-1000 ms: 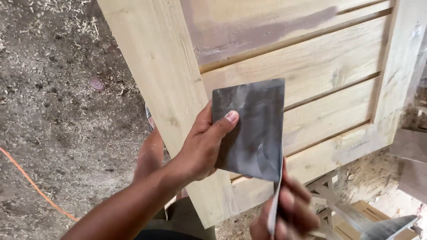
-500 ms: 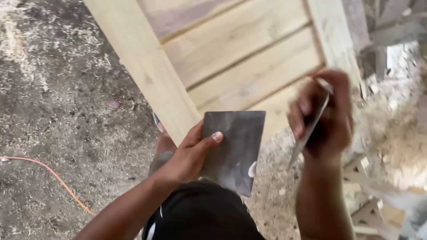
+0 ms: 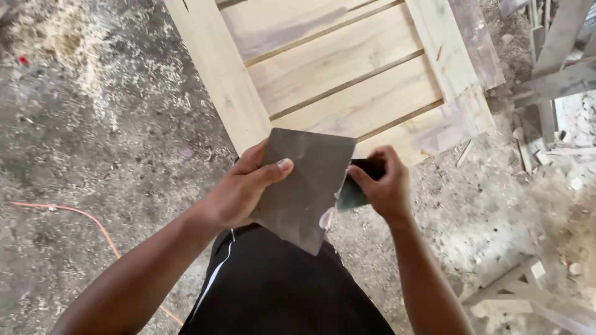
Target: Applying wood filler to gaps in a wooden door using putty knives.
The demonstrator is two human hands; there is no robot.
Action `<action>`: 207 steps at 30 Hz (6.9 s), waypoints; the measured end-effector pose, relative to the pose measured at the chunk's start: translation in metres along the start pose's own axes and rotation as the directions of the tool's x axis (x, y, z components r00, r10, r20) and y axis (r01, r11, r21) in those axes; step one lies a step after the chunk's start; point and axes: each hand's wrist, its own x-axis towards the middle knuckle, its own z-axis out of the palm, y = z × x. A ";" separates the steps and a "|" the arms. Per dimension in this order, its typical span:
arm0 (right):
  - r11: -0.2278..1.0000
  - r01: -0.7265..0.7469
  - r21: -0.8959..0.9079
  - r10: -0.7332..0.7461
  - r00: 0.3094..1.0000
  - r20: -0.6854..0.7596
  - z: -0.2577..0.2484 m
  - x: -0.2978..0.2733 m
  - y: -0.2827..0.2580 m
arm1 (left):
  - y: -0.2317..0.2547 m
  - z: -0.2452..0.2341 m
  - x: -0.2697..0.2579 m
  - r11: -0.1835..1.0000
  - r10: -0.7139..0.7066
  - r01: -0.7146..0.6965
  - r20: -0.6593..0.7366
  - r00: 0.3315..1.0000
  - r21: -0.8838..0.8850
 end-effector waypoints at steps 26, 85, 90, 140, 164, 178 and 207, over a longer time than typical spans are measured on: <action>0.490 0.741 -0.460 -0.651 0.662 0.372 -0.037 -0.070 -0.189 | 0.032 0.048 -0.036 0.631 0.492 -0.527 0.231 0.839 0.569; 0.839 0.522 -0.154 -0.513 0.853 0.097 -0.044 -0.073 -0.109 | 0.046 0.029 -0.048 0.610 0.535 -0.560 0.229 0.813 0.561; 0.687 0.636 -0.351 -0.623 0.765 0.165 -0.066 -0.065 -0.166 | 0.073 0.060 -0.055 0.435 0.433 -0.444 0.251 0.866 0.784; 0.749 0.479 -0.458 0.105 0.597 0.795 0.198 0.160 0.051 | -0.182 -0.256 0.050 0.810 0.281 -0.547 -0.679 0.678 -0.212; 0.554 0.683 -0.475 -0.234 0.676 0.699 0.194 0.128 0.077 | -0.202 -0.259 0.050 0.792 0.331 -0.556 -0.587 0.739 -0.253; 0.561 0.692 -0.454 -0.113 0.607 0.787 0.175 0.121 0.091 | -0.189 -0.246 0.050 0.814 0.287 -0.549 -0.690 0.664 -0.189; 0.560 0.680 -0.473 -0.055 0.600 0.798 0.160 0.055 0.099 | -0.209 -0.224 0.024 0.839 0.240 -0.516 -0.733 0.637 -0.173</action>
